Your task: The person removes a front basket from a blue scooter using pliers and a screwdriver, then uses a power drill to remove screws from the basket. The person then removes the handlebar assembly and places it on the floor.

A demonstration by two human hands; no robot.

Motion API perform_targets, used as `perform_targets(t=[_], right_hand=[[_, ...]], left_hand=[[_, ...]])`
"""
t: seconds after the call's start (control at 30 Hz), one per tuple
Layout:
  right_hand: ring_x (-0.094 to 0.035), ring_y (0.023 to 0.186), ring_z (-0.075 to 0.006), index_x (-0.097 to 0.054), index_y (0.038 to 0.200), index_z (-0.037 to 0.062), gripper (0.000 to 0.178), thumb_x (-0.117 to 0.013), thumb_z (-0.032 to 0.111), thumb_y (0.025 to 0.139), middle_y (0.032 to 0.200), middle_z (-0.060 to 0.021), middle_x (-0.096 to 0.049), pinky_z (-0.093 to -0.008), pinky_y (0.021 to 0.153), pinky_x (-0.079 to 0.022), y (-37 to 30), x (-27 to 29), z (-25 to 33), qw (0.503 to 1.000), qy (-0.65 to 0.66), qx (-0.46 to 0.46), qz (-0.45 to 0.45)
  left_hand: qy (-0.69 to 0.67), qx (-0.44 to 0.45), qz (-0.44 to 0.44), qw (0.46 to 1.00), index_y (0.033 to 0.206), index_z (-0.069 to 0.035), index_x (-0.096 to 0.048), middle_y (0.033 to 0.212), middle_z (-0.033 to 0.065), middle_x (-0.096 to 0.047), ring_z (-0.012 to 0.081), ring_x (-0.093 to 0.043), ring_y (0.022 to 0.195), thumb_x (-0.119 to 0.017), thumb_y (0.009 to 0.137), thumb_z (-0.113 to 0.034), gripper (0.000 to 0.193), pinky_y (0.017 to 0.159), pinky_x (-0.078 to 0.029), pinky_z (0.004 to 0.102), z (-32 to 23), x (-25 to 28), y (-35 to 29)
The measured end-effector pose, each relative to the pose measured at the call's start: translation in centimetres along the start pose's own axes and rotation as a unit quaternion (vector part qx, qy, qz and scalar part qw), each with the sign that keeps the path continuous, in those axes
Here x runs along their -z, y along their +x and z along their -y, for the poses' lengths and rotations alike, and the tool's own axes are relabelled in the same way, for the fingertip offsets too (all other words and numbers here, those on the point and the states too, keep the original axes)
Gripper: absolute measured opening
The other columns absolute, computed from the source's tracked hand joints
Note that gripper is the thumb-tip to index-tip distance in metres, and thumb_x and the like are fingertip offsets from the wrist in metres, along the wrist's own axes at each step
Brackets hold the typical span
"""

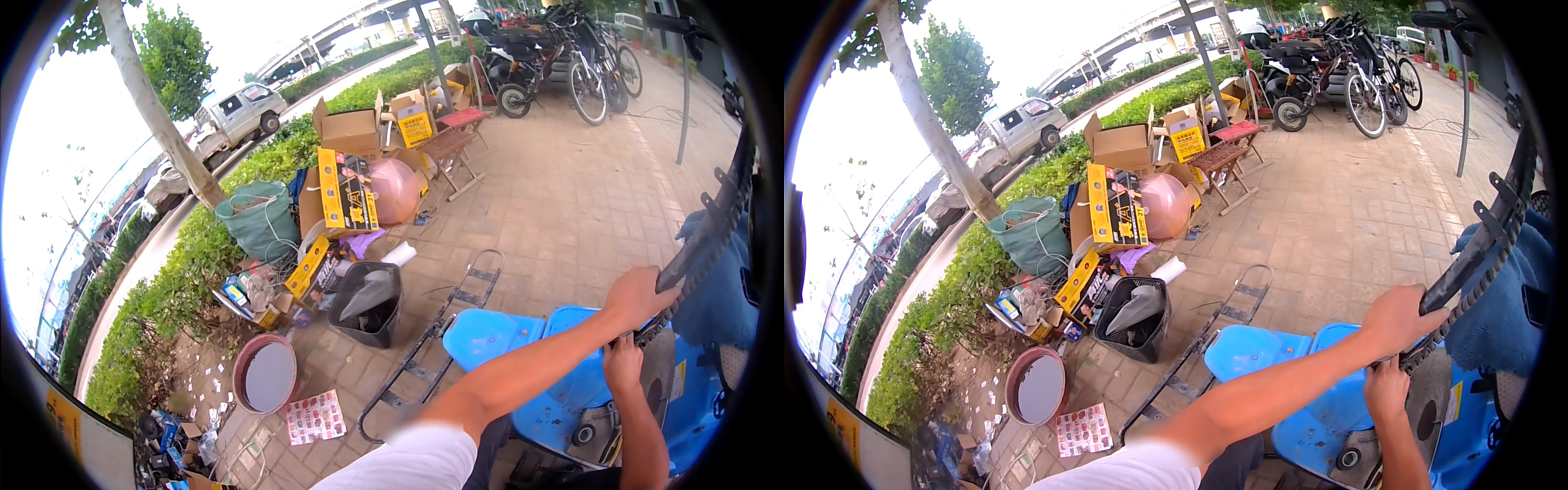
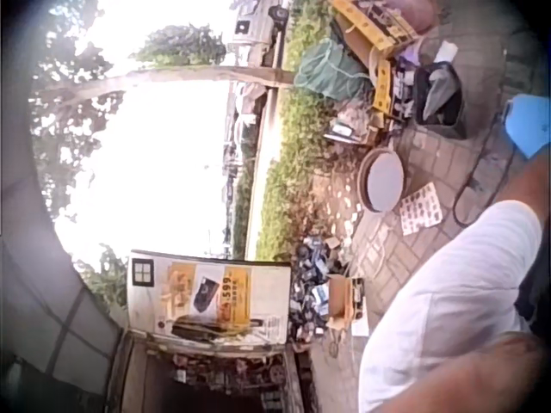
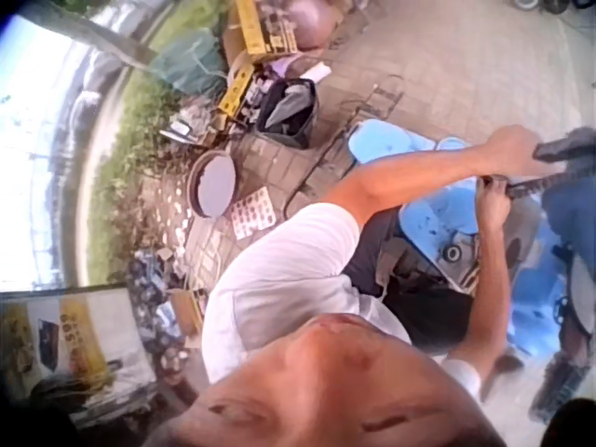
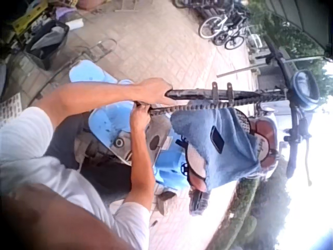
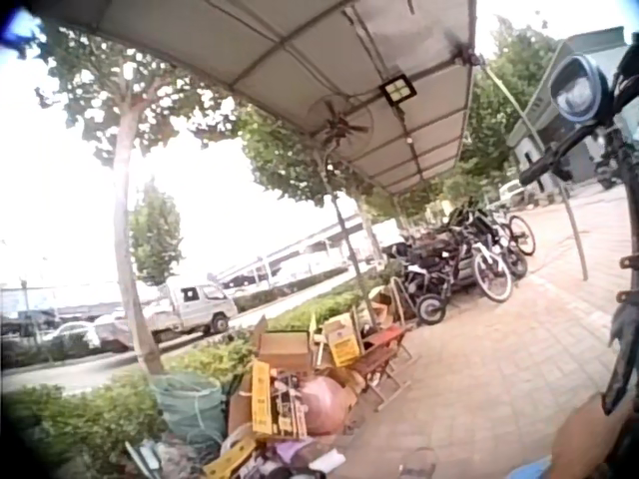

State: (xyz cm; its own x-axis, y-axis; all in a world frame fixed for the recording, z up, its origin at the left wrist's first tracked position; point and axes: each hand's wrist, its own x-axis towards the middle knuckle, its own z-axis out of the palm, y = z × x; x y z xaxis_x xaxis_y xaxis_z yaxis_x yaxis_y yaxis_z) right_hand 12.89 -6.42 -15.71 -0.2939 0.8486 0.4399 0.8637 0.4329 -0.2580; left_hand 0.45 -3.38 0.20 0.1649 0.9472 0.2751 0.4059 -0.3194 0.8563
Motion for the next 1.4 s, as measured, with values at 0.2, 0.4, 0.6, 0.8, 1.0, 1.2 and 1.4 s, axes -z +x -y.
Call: perform_targets(t=[0.2,0.4,0.6,0.8,1.0,1.2,1.4], right_hand=[[-0.063,0.069,-0.0428,-0.057,0.113,0.002,0.036,-0.068,0.019,0.082,0.114,-0.0232,-0.06,-0.0504,0.06,-0.052,0.3,0.0,-1.2,0.999,-0.04,0.007,0.034],[-0.065,0.064,-0.0397,-0.057,0.094,-0.0002,0.027,-0.065,0.025,0.085,0.093,-0.0182,-0.059,-0.0503,0.059,-0.053,0.8,0.9,0.4,0.996,-0.056,-0.023,0.067],[-0.064,0.064,-0.0404,-0.05,0.096,-0.0018,0.033,-0.066,0.025,0.085,0.088,-0.0189,-0.06,-0.0506,0.057,-0.052,0.4,3.1,1.0,0.996,-0.019,-0.035,0.085],[-0.061,0.063,-0.0433,-0.048,0.093,0.0012,0.027,-0.064,0.019,0.082,0.088,-0.0192,-0.057,-0.0515,0.053,-0.051,-1.5,5.0,1.6,1.0,0.013,-0.022,0.017],[-0.063,0.066,-0.0424,-0.046,0.095,-0.0011,0.029,-0.064,0.02,0.085,0.093,-0.0191,-0.055,-0.0501,0.055,-0.052,-1.2,6.2,4.9,0.991,0.095,-0.033,0.092],[-0.067,0.074,-0.0339,-0.059,0.104,-0.007,0.044,-0.068,0.033,0.089,0.109,-0.0254,-0.061,-0.0424,0.062,-0.051,1.3,11.2,1.1,0.93,0.302,-0.21,-0.013],[-0.057,0.111,-0.0383,-0.054,0.12,-0.0078,0.064,-0.073,0.041,0.083,0.112,-0.0259,-0.061,-0.0437,0.092,-0.046,0.7,6.9,-0.5,0.965,0.245,-0.097,0.011]], left_hand=[[0.025,-0.033,-0.063,0.997,0.082,0.002,-0.063,0.075,0.0229,-0.065,0.0411,-0.064,0.074,-0.065,0.08,-0.05,0.052,0.069,-0.05,0.0475,1.3,-1.9,0.4],[0.011,0.005,-0.003,1.0,0.079,0.001,-0.063,0.07,0.0207,-0.063,0.0372,-0.064,0.07,-0.066,0.08,-0.053,0.054,0.064,-0.048,0.0452,0.9,-0.1,0.9],[-0.005,0.053,0.078,0.996,0.081,0.001,-0.066,0.076,0.0242,-0.065,0.0405,-0.064,0.075,-0.064,0.081,-0.052,0.053,0.069,-0.048,0.0479,-1.2,0.5,2.3],[-0.055,0.053,0.115,0.99,0.078,0.01,-0.065,0.064,0.022,-0.064,0.0286,-0.067,0.062,-0.067,0.082,-0.05,0.06,0.061,-0.051,0.0414,-1.1,0.3,4.1],[-0.13,0.132,0.084,0.979,0.076,0.001,-0.059,0.059,0.0068,-0.056,0.0173,-0.06,0.049,-0.069,0.084,-0.04,0.043,0.045,-0.047,0.0321,0.9,3.3,3.1],[-0.094,0.165,0.011,0.982,0.083,0.001,-0.056,0.062,0.007,-0.056,0.0168,-0.058,0.046,-0.068,0.084,-0.035,0.038,0.041,-0.044,0.0307,4.8,9.3,0.4],[-0.122,0.193,-0.037,0.973,0.079,0.001,-0.054,0.059,0.0063,-0.054,0.0172,-0.057,0.044,-0.068,0.084,-0.026,0.031,0.04,-0.043,0.0307,9.4,11.9,-3.0]])
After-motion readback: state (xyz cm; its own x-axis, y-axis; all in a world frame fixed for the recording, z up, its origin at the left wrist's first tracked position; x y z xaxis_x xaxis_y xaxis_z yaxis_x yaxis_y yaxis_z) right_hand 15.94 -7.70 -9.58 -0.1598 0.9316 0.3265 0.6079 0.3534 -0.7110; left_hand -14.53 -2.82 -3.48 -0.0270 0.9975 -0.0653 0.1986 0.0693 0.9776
